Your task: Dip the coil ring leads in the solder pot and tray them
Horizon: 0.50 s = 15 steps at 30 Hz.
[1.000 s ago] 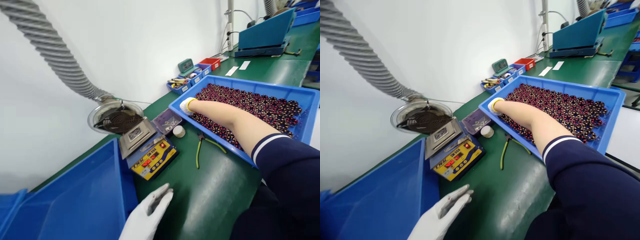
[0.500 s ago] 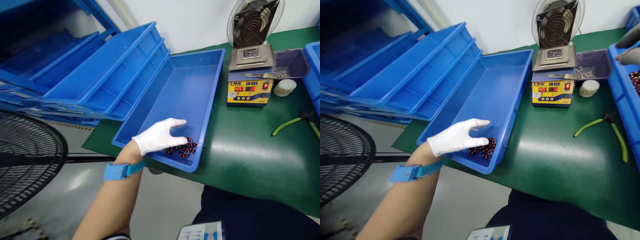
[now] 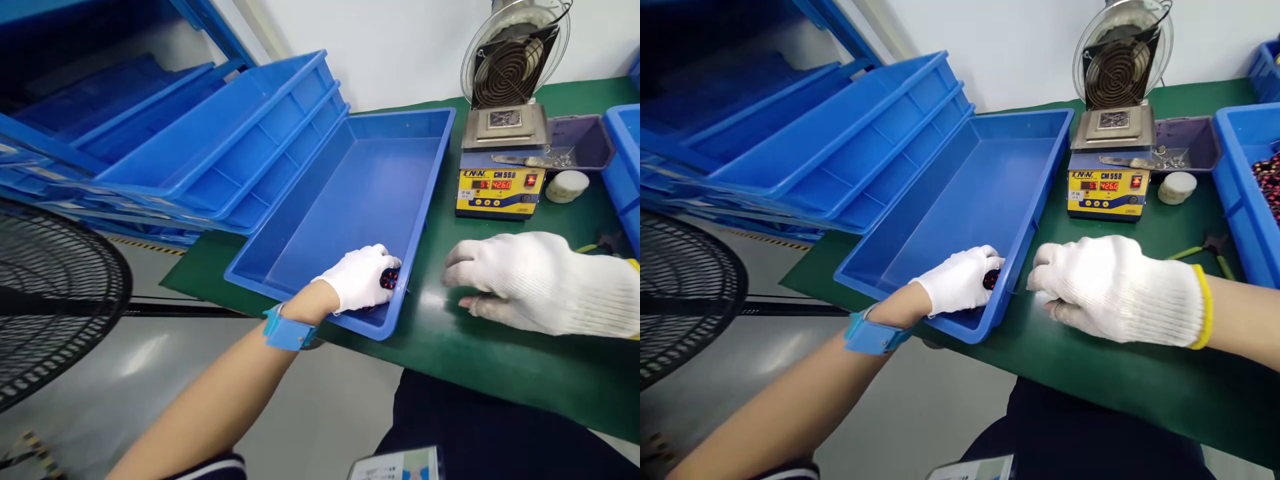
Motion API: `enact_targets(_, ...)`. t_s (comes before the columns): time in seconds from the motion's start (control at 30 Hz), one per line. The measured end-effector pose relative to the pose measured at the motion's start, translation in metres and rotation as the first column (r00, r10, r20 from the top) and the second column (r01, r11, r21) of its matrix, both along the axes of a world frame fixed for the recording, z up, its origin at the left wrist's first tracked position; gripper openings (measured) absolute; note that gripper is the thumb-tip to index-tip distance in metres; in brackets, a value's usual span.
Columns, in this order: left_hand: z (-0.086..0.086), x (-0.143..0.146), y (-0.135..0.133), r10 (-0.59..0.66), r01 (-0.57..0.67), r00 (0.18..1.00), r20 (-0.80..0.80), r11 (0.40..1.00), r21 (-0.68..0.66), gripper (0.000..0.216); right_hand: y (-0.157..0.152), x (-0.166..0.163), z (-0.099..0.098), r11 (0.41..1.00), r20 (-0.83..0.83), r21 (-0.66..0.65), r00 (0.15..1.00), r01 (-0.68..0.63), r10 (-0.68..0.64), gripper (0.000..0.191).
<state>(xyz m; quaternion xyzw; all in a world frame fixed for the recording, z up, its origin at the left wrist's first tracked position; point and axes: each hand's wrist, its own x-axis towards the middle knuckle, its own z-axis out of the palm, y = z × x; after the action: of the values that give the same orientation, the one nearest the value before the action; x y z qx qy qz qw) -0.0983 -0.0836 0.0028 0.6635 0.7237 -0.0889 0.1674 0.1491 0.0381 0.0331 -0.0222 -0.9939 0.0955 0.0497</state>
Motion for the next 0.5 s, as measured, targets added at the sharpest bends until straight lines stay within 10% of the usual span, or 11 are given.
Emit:
enact_targets(0.13, -0.002, -0.012, 0.008, 0.213, -0.246, 0.927, 0.309, 0.967, 0.072, 0.03, 0.013, -0.002, -0.016, 0.995, 0.001, -0.075, 0.998, 0.063, -0.063, 0.024)
enact_targets(0.27, 0.019, -0.024, 0.027, 0.278, -0.605, 0.447, 0.85, 0.794, 0.058, 0.04, 0.019, -0.006, -0.024, 0.968, -0.16, -0.197, 0.969, 0.157, -0.19, 0.033)
enact_targets(0.4, 0.034, 0.012, 0.065, 0.162, -0.46, 0.095, 0.982, 0.882, -0.101, 0.033, 0.027, -0.015, -0.026, 0.921, -0.416, -0.35, 0.853, 0.171, -0.316, 0.053)
enact_targets(0.5, 0.027, 0.048, 0.093, 0.146, -0.324, -0.007, 0.989, 0.936, -0.14, 0.027, 0.043, -0.016, -0.025, 0.883, -0.464, -0.411, 0.781, 0.227, -0.417, 0.075)
